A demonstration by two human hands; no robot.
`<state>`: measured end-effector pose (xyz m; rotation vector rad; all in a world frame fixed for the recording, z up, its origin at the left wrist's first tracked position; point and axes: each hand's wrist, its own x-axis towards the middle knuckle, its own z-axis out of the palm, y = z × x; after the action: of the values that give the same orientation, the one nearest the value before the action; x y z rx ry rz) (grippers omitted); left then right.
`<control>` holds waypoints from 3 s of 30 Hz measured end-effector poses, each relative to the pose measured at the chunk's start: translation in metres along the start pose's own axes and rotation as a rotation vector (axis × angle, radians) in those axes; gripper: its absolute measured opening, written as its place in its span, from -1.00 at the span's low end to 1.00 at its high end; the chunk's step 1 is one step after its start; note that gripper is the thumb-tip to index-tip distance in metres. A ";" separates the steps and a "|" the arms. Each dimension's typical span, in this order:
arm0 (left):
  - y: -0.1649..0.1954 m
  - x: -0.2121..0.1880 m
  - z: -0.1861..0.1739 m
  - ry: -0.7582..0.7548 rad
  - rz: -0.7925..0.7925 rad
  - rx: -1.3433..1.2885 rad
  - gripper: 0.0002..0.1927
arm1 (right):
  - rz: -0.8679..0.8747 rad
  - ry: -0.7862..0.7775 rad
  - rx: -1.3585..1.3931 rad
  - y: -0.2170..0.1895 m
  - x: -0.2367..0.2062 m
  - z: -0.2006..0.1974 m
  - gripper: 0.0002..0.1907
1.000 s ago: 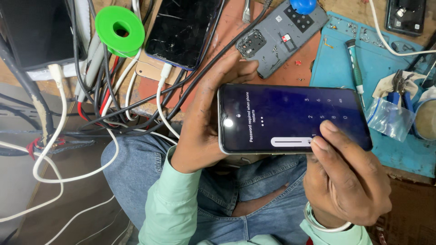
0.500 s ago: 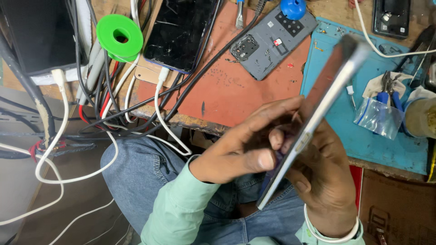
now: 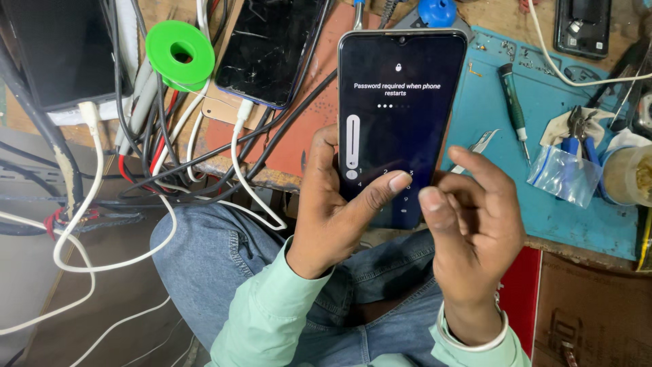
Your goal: The person uses tweezers to adjust internal components of a disassembled smartphone, then reassembles the device by placing the back cover and securing it. The person tests the phone by turning it on and interacting with the screen, then disassembles it again to continue working on the internal parts.
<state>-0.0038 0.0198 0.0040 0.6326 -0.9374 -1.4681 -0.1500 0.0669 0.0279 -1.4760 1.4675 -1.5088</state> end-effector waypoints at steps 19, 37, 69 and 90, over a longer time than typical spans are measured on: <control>-0.006 0.014 -0.008 -0.120 0.111 0.071 -0.07 | -0.135 -0.070 0.149 0.058 0.023 -0.007 -0.70; -0.012 0.013 -0.006 -0.128 0.137 0.109 -0.07 | -0.117 -0.037 0.167 0.062 0.020 -0.010 -0.67; 0.009 0.021 -0.022 -0.194 -0.153 -0.158 0.05 | 0.301 -0.331 0.348 -0.001 0.064 -0.042 -0.85; 0.012 0.019 -0.020 -0.232 -0.119 -0.104 0.01 | 0.292 -0.380 0.396 0.007 0.063 -0.051 -0.85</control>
<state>0.0167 -0.0019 0.0062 0.4546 -1.0069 -1.7120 -0.2141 0.0226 0.0518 -1.1705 1.0341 -1.1779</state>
